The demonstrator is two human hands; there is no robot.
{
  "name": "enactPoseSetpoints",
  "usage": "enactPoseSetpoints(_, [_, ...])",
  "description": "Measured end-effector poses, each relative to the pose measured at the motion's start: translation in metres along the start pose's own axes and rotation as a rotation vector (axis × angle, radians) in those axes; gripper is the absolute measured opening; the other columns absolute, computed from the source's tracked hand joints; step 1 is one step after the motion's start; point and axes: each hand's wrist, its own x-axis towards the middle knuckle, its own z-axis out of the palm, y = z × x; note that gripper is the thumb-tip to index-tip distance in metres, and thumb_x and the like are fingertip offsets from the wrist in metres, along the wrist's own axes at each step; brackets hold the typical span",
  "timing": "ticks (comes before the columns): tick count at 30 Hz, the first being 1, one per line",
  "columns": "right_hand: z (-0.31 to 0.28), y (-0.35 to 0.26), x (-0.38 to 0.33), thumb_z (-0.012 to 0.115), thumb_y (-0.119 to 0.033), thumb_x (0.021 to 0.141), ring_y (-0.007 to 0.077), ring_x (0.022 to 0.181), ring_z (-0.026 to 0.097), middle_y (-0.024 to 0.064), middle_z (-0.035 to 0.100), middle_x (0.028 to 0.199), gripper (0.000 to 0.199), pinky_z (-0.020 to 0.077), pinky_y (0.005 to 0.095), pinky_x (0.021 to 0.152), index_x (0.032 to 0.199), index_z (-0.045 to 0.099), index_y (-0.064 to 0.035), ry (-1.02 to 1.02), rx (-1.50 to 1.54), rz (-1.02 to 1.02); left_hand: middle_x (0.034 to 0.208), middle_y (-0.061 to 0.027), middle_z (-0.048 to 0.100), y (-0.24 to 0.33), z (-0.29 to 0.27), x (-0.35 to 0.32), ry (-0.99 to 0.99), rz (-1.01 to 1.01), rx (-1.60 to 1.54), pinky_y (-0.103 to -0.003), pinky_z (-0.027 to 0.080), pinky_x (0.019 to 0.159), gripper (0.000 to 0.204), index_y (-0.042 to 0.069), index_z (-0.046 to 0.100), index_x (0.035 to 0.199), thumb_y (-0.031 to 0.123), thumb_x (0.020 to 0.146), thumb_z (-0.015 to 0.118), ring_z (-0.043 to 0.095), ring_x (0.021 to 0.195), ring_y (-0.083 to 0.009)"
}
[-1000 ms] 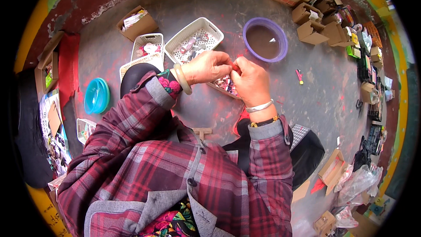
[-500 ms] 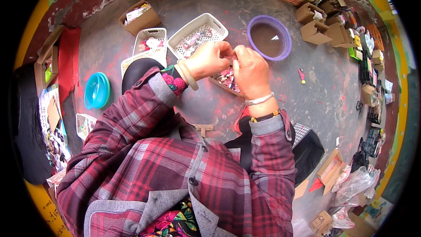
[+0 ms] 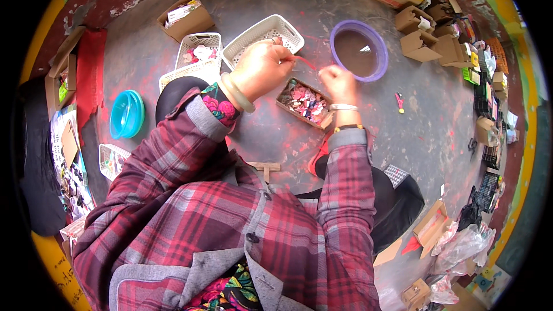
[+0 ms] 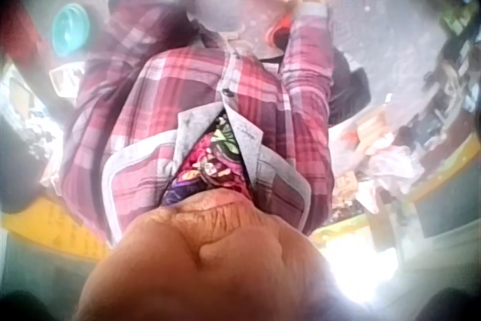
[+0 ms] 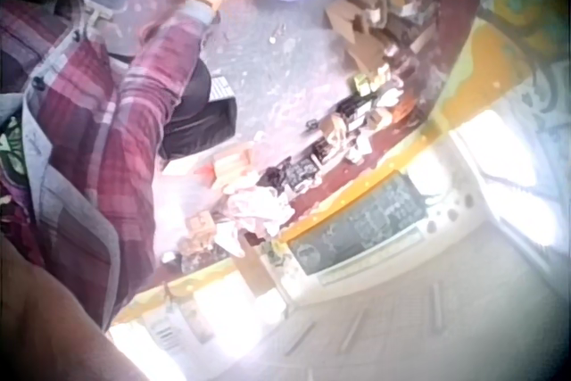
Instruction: The person sits on the floor and repeatedly picks small items from a white basket, places them into clear plastic bags, and puts the bags into a cardboard box. The person handles the items one by one, manipulating the bags to fit the contents.
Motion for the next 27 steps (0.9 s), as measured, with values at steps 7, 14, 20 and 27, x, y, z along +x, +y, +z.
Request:
enactPoseSetpoints(7, [0.084, 0.110, 0.000, 0.058, -0.024, 0.077, 0.0320, 0.102, 0.057, 0.0184, 0.061, 0.105, 0.037, 0.0429, 0.0380, 0.089, 0.110, 0.061, -0.0106, -0.244, -0.649, 0.243, 0.072, -0.0182, 0.061, 0.000, 0.001, -0.001, -0.062, -0.034, -0.023, -0.041, 0.047, 0.068, 0.018, 0.002, 0.067, 0.077, 0.017, 0.074, 0.060, 0.060, 0.072, -0.0340])
enactPoseSetpoints(14, [0.102, 0.140, 0.016, 0.056, -0.027, 0.081, 0.0322, 0.122, 0.041, 0.0158, 0.047, 0.128, 0.050, 0.0343, 0.0368, 0.099, 0.129, 0.045, -0.0195, -0.245, -0.532, 0.450, 0.068, -0.0174, 0.060, -0.004, 0.001, -0.003, -0.071, -0.013, -0.060, -0.040, 0.047, 0.067, 0.018, 0.001, 0.066, 0.076, 0.018, 0.076, 0.061, 0.059, 0.069, -0.0333])
enactPoseSetpoints(20, [0.107, 0.131, 0.013, 0.052, -0.024, 0.081, 0.0304, 0.108, 0.054, 0.0151, 0.056, 0.117, 0.036, 0.0433, 0.0392, 0.090, 0.115, 0.057, -0.0144, -0.249, -0.638, 0.392, 0.069, -0.0180, 0.060, -0.005, 0.000, -0.003, -0.091, -0.029, -0.066, -0.040, 0.047, 0.066, 0.017, 0.000, 0.066, 0.076, 0.017, 0.075, 0.061, 0.060, 0.069, -0.0334])
enactPoseSetpoints(27, [0.089, 0.125, 0.007, 0.060, -0.029, 0.074, 0.0322, 0.094, 0.060, 0.0124, 0.065, 0.096, 0.033, 0.0458, 0.0403, 0.083, 0.104, 0.063, -0.0156, -0.168, -0.533, 0.372, 0.072, -0.0179, 0.061, -0.007, 0.001, -0.002, -0.136, -0.055, -0.056, -0.040, 0.047, 0.066, 0.020, 0.000, 0.066, 0.078, 0.019, 0.076, 0.060, 0.060, 0.070, -0.0341])
